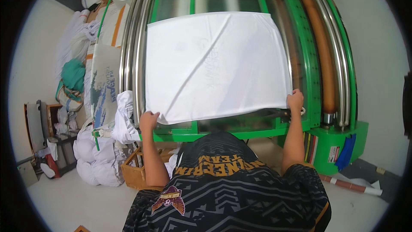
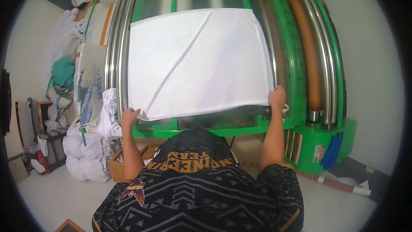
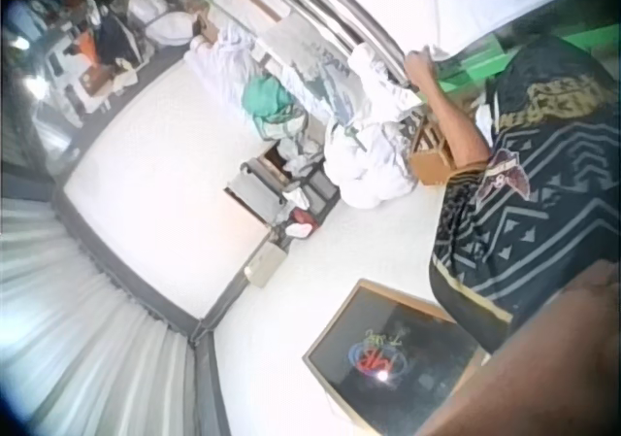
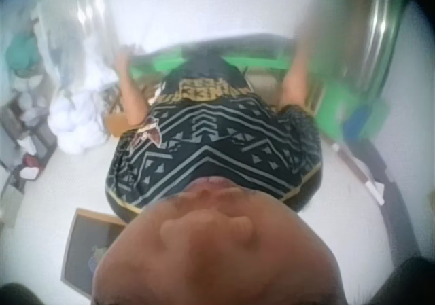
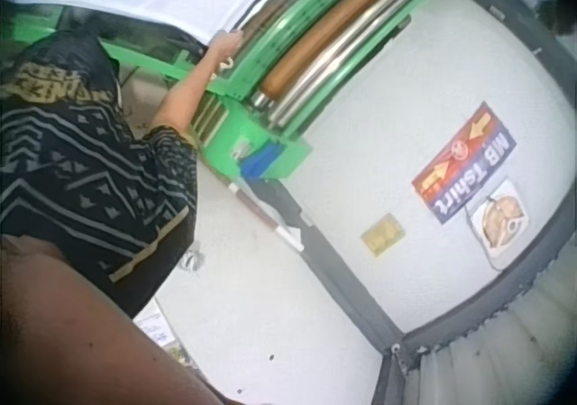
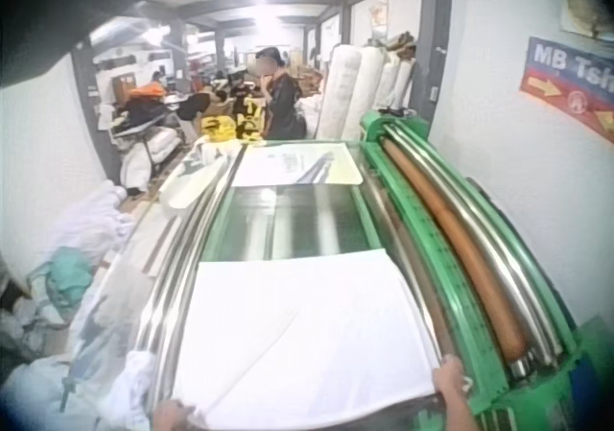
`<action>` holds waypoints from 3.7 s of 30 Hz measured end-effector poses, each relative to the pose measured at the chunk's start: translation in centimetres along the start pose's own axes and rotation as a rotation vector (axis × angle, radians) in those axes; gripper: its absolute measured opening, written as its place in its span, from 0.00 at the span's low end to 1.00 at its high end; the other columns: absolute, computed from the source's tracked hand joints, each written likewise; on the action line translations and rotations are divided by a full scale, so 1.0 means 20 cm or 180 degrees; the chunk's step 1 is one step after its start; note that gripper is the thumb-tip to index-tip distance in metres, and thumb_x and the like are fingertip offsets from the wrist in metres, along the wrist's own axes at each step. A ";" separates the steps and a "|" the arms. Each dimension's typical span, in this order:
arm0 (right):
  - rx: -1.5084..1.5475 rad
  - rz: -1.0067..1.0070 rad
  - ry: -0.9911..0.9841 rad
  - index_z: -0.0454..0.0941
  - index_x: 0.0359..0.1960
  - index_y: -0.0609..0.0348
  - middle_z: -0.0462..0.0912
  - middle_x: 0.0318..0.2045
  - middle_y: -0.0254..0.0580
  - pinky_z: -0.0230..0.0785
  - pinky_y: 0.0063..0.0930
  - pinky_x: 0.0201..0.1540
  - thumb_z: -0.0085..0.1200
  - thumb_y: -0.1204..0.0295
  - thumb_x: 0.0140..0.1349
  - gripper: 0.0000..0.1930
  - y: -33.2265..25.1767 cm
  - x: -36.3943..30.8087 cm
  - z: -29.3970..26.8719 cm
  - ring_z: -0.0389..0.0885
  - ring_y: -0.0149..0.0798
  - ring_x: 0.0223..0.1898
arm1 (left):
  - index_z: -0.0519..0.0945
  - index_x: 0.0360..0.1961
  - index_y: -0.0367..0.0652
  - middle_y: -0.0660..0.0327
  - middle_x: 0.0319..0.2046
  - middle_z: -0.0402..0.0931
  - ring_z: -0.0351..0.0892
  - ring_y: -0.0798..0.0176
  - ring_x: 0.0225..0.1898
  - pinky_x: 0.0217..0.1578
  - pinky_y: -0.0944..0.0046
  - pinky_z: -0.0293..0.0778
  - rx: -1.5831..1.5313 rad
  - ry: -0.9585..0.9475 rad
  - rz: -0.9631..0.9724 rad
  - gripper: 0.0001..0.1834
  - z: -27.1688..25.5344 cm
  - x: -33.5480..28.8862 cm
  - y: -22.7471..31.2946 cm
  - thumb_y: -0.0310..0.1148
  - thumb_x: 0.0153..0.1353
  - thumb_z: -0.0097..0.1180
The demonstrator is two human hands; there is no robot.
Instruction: The person aligns a white t-shirt on a heat press platen, trims excess paper with shears, and feeds the shirt through the press. They then remove the printed shirt, inspect it, and repeat the process with another shirt.
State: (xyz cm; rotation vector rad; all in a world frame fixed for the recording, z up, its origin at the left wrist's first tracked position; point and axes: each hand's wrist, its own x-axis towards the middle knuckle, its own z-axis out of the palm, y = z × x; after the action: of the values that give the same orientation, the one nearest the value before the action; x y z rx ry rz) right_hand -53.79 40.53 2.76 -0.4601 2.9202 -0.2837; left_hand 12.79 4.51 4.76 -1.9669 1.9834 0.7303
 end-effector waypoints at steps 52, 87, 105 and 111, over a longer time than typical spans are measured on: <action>-0.0007 -0.1817 0.1207 0.87 0.63 0.52 0.88 0.55 0.44 0.79 0.47 0.64 0.70 0.62 0.72 0.21 -1.56 1.82 0.31 0.87 0.51 0.58 | 0.79 0.57 0.42 0.44 0.40 0.88 0.90 0.38 0.44 0.48 0.42 0.82 0.0241 0.1053 0.2055 0.11 -0.85 2.50 1.53 0.27 0.76 0.56; -0.0198 -0.1514 -0.0019 0.65 0.88 0.24 0.54 0.92 0.36 0.45 0.74 0.86 0.58 0.46 0.81 0.36 -0.69 -0.05 0.21 0.48 0.61 0.90 | 0.61 0.91 0.71 0.53 0.94 0.34 0.24 0.31 0.92 0.71 -0.02 0.35 0.0895 0.1034 0.1593 0.37 0.19 0.61 1.09 0.59 0.85 0.49; 0.0636 0.0061 -0.0139 0.87 0.43 0.61 0.93 0.44 0.60 0.83 0.54 0.58 0.76 0.67 0.60 0.15 0.12 0.07 0.09 0.91 0.65 0.51 | 0.88 0.57 0.35 0.40 0.55 0.87 0.86 0.35 0.59 0.60 0.42 0.81 -0.0291 0.1156 0.0169 0.26 0.13 0.07 0.31 0.49 0.74 0.70; 0.1354 -0.0170 0.0103 0.90 0.33 0.60 0.94 0.36 0.52 0.84 0.46 0.49 0.73 0.69 0.57 0.08 -0.08 0.06 -0.01 0.93 0.53 0.42 | 0.95 0.39 0.35 0.38 0.43 0.93 0.93 0.32 0.48 0.56 0.40 0.85 -0.0675 0.1146 -0.0463 0.30 0.11 0.23 0.25 0.59 0.66 0.76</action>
State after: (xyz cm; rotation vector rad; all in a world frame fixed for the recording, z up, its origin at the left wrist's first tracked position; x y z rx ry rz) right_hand -54.57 38.68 3.21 -0.4648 2.7648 -0.9010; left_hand 7.33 1.62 1.36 -2.4896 1.9887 0.6061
